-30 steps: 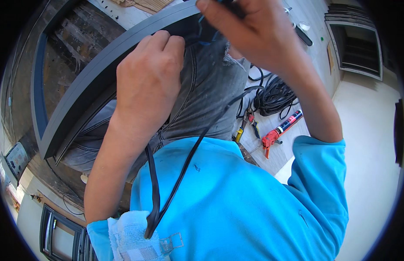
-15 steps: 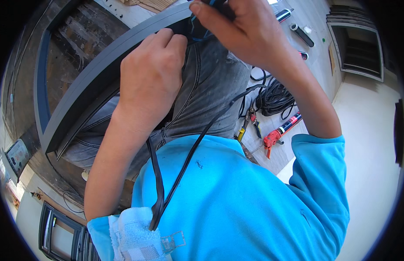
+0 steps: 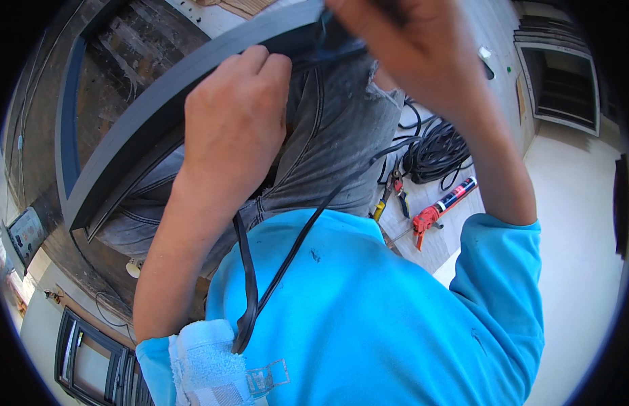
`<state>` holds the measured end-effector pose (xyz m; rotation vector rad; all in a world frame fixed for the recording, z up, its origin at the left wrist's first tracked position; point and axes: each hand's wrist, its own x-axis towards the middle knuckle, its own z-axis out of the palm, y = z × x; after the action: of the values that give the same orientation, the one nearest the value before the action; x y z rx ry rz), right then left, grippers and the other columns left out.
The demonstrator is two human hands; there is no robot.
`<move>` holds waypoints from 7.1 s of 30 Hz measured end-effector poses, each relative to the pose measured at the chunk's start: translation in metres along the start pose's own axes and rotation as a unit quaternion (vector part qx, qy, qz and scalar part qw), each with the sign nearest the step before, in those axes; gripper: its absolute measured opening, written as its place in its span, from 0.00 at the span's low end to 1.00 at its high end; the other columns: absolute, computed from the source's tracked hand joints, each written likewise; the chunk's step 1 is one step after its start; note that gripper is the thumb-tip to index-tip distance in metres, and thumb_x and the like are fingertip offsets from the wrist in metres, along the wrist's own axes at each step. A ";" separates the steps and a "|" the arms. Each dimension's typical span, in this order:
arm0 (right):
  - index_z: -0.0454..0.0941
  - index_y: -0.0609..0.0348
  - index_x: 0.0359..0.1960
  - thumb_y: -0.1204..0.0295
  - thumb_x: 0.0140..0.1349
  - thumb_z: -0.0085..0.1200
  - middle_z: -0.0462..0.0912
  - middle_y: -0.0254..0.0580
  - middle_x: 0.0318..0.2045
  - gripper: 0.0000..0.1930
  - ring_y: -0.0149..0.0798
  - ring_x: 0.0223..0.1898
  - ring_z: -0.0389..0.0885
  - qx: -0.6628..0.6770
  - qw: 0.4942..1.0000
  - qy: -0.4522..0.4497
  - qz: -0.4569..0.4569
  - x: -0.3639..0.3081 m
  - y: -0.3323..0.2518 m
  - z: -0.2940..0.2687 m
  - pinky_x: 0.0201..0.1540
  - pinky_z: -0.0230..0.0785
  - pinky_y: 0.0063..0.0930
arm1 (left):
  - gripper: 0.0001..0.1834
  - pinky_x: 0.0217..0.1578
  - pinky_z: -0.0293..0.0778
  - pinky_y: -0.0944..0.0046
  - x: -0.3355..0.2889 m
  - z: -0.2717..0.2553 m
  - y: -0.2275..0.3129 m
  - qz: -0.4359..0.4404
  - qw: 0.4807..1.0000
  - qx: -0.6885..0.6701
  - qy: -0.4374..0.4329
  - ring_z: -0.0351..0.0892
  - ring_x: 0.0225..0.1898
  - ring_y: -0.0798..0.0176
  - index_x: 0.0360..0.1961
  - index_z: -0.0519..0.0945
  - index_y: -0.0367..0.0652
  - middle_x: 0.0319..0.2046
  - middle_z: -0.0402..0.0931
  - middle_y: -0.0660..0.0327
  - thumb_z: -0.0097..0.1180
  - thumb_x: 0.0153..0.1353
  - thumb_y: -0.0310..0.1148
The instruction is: The person is seen installing a rubber seal or gasket into the groove of a metal window or door frame using tools like a screwdriver and pincers.
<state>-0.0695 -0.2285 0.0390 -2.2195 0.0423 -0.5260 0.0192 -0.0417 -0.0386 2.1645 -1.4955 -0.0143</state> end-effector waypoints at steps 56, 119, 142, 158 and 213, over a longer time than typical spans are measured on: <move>0.67 0.66 0.57 0.74 0.71 0.54 0.75 0.44 0.31 0.16 0.41 0.32 0.77 -0.010 0.993 -0.117 0.001 0.001 0.007 0.030 0.36 0.69 0.33 | 0.07 0.33 0.76 0.53 -0.023 -0.015 -0.014 -0.015 0.999 -0.006 0.042 0.80 0.34 0.52 0.29 0.75 0.43 0.28 0.74 0.58 0.62 0.53 0.24; 0.66 0.64 0.55 0.75 0.71 0.54 0.79 0.45 0.34 0.15 0.34 0.33 0.81 0.017 0.978 -0.207 0.018 0.020 -0.017 0.075 0.35 0.75 0.31 | 0.05 0.36 0.77 0.50 -0.056 -0.041 -0.036 -0.054 0.997 0.021 0.043 0.80 0.36 0.48 0.33 0.76 0.40 0.32 0.76 0.54 0.59 0.56 0.22; 0.66 0.63 0.57 0.75 0.70 0.55 0.82 0.45 0.33 0.17 0.39 0.28 0.81 -0.058 0.976 -0.206 -0.034 0.031 -0.020 0.066 0.31 0.71 0.35 | 0.07 0.37 0.76 0.51 -0.073 -0.045 -0.049 -0.064 0.995 -0.016 0.074 0.80 0.37 0.48 0.39 0.79 0.41 0.34 0.78 0.56 0.61 0.59 0.22; 0.64 0.67 0.59 0.79 0.74 0.51 0.83 0.41 0.37 0.16 0.25 0.34 0.79 -0.053 0.976 -0.165 -0.130 0.030 -0.015 0.080 0.38 0.72 0.16 | 0.10 0.35 0.78 0.53 -0.067 -0.043 -0.045 -0.051 0.996 0.040 0.064 0.80 0.37 0.52 0.34 0.79 0.44 0.31 0.75 0.60 0.61 0.50 0.21; 0.65 0.64 0.55 0.74 0.73 0.53 0.77 0.39 0.30 0.14 0.29 0.32 0.78 0.148 0.989 -0.004 0.026 0.004 0.009 0.013 0.31 0.66 0.27 | 0.08 0.38 0.76 0.53 -0.067 -0.055 -0.039 -0.087 0.995 0.033 0.026 0.79 0.38 0.48 0.37 0.80 0.40 0.33 0.75 0.55 0.59 0.55 0.19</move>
<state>-0.0600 -0.2257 0.0261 -1.9260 0.0173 -0.4637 0.0429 0.0495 -0.0248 2.3236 -1.2902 0.0319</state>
